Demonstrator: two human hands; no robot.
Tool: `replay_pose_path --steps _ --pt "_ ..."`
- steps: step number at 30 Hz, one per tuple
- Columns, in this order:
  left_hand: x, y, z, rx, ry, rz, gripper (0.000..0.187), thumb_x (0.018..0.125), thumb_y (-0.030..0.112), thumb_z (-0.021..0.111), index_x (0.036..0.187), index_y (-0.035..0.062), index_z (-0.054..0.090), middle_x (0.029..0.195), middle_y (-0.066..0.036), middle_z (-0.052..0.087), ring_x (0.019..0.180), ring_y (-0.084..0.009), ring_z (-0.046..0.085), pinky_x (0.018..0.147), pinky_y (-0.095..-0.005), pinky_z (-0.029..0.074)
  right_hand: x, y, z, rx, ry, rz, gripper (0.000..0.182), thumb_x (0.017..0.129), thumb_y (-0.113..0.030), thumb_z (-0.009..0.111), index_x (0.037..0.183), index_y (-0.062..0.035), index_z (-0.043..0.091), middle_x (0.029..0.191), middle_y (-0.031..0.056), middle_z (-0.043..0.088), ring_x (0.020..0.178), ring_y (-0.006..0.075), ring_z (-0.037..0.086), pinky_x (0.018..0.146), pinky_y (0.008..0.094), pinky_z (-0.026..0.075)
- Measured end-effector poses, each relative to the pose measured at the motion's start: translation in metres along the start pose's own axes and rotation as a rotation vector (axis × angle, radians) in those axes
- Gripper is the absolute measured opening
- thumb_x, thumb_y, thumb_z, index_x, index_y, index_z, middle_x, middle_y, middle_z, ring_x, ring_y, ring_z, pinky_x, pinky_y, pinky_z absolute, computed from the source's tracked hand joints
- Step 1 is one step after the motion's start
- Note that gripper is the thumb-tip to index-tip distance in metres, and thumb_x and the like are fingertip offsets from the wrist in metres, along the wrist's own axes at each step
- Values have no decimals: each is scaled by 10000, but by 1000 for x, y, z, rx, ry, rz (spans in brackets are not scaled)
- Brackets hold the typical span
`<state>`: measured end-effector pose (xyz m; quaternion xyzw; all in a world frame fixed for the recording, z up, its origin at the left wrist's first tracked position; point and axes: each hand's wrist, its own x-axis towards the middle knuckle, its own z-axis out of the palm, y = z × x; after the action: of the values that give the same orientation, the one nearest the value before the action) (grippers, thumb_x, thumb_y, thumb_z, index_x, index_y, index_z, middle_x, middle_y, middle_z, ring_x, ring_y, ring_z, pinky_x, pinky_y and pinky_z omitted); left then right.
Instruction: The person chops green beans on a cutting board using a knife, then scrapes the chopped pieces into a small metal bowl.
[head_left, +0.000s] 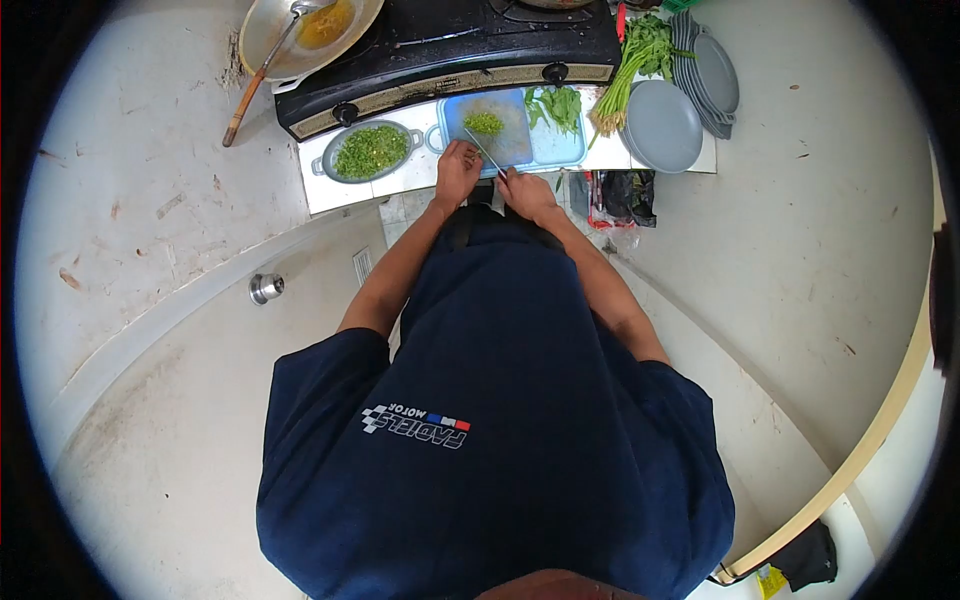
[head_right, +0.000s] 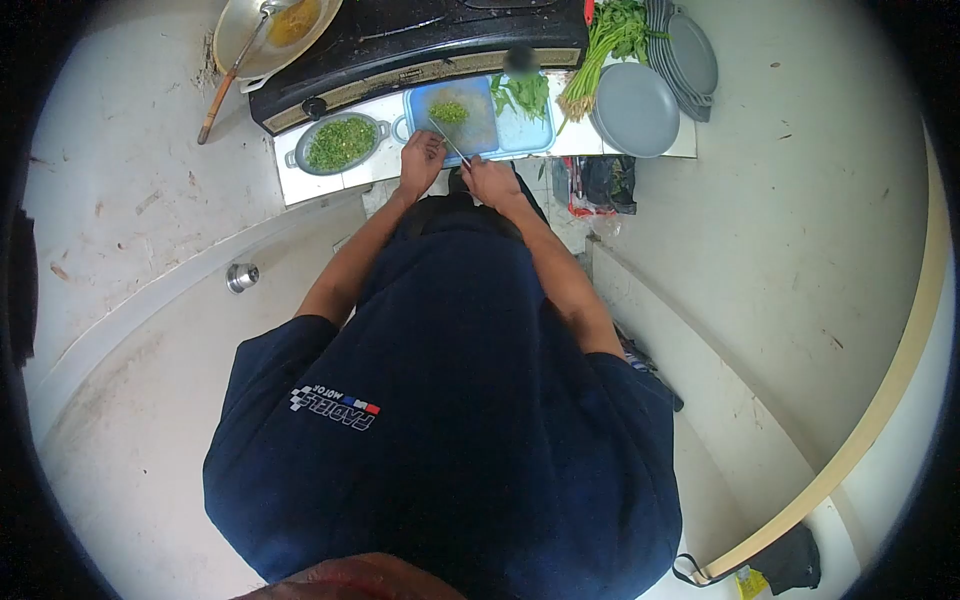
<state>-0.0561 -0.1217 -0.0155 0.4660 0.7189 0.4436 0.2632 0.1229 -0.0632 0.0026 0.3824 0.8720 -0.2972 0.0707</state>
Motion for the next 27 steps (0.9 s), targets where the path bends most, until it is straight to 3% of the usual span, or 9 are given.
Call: replay_pose_path --steps 11,14,27 --pt "-1 -2 -2 -63 -1 4 84 817 -7 680 895 -31 660 831 -173 600 716 -325 661 666 -404 539 -9 -3 -7 -26 -24 -4 391 1014 -367 523 1055 14 600 794 255 705 782 451 704 729 553 564" --pt "0 -9 -1 9 4 84 75 825 -16 674 895 -36 658 838 -168 586 712 -319 662 657 -393 543 -7 -3 -9 -51 -21 -29 390 1013 -369 525 1051 12 597 796 256 705 777 450 704 719 554 565" --pt "-2 -2 -3 -31 12 -6 76 845 -14 666 915 -41 660 897 -165 581 695 -293 672 641 -371 560 2 2 -6 -70 -21 -46 415 1020 -375 502 1043 27 601 784 261 703 763 460 702 720 551 567"
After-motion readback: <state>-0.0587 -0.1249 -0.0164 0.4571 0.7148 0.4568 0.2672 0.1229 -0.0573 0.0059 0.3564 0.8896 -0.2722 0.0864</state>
